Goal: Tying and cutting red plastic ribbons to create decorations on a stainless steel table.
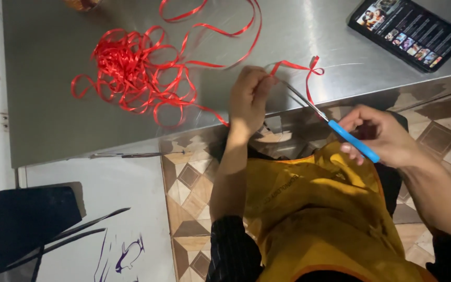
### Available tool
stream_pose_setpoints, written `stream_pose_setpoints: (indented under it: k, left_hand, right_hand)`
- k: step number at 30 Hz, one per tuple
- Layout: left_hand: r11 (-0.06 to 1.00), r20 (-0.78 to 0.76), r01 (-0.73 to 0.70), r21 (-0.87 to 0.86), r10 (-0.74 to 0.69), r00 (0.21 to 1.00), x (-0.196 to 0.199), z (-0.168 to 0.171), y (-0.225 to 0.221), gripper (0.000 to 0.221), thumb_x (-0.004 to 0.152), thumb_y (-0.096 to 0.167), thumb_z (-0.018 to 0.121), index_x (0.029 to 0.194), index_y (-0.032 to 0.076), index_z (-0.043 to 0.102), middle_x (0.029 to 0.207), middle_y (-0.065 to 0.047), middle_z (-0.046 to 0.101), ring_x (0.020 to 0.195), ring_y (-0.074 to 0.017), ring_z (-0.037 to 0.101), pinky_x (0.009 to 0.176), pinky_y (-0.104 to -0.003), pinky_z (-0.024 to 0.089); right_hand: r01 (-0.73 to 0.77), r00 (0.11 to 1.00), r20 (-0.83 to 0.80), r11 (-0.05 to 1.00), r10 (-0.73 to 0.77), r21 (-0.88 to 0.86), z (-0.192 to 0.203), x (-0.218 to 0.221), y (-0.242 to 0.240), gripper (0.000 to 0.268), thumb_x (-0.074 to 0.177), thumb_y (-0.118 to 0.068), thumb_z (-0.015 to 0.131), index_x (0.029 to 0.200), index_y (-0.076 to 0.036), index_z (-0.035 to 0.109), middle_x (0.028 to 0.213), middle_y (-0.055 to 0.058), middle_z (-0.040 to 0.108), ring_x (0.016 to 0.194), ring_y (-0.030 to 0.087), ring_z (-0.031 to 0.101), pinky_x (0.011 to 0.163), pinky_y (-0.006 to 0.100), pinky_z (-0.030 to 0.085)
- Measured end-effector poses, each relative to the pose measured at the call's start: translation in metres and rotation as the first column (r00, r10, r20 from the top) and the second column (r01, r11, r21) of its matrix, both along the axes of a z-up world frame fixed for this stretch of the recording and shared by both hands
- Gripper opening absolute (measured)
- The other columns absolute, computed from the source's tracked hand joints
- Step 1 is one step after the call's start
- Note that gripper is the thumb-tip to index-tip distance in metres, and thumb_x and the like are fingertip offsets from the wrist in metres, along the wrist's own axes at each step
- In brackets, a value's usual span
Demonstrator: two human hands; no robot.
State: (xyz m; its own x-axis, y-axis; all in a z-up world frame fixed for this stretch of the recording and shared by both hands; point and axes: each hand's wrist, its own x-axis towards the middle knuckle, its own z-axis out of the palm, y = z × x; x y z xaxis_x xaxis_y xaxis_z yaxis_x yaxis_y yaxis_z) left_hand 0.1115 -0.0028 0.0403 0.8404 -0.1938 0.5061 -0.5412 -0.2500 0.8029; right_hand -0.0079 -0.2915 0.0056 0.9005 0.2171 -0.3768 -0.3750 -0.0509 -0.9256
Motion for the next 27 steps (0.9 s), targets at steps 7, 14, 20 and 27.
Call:
stream_pose_setpoints:
  k: [7,14,20,27]
  left_hand:
    - [0.998,-0.088,0.045,0.047,-0.041,0.995,-0.008,0.006,-0.004,0.008,0.099,0.009,0.068,0.099,0.002,0.065,0.102,-0.009,0.061,0.079,-0.0213,0.061,0.072,-0.031,0.049]
    - [0.995,0.004,0.101,-0.006,-0.101,0.995,0.000,-0.004,0.003,0.007,0.098,0.006,0.070,0.097,0.002,0.064,0.121,-0.007,0.059,0.092,-0.0206,0.061,0.077,-0.030,0.051]
    - [0.972,0.006,0.234,0.034,-0.234,0.972,0.004,0.014,0.015,0.010,0.096,0.003,0.071,0.097,0.000,0.062,0.131,-0.009,0.063,0.107,-0.0221,0.063,0.089,-0.033,0.054]
    - [0.876,-0.103,0.419,-0.237,-0.452,0.886,-0.002,0.015,-0.011,0.003,0.097,0.000,0.059,0.097,-0.003,0.059,0.130,-0.014,0.064,0.119,-0.0259,0.061,0.094,-0.035,0.050]
  right_hand:
    - [0.023,1.000,0.006,0.992,-0.024,0.121,-0.001,0.013,0.012,0.035,0.075,0.003,0.079,0.106,-0.001,0.064,0.079,0.006,0.067,0.058,0.012,0.064,0.044,0.027,0.052]
    - [0.046,0.999,-0.017,0.963,-0.044,0.267,-0.016,0.010,0.001,0.033,0.076,0.002,0.078,0.106,-0.002,0.065,0.072,0.008,0.066,0.054,0.012,0.063,0.040,0.027,0.051]
    - [0.002,0.993,-0.115,0.974,0.024,0.224,-0.011,0.004,-0.009,0.034,0.074,0.004,0.078,0.105,0.000,0.066,0.069,0.009,0.064,0.052,0.013,0.061,0.039,0.028,0.050]
    - [-0.081,0.997,0.042,0.838,0.069,0.540,-0.012,0.011,0.011,0.037,0.078,0.001,0.080,0.109,0.005,0.061,0.077,0.013,0.065,0.056,0.016,0.064,0.042,0.028,0.052]
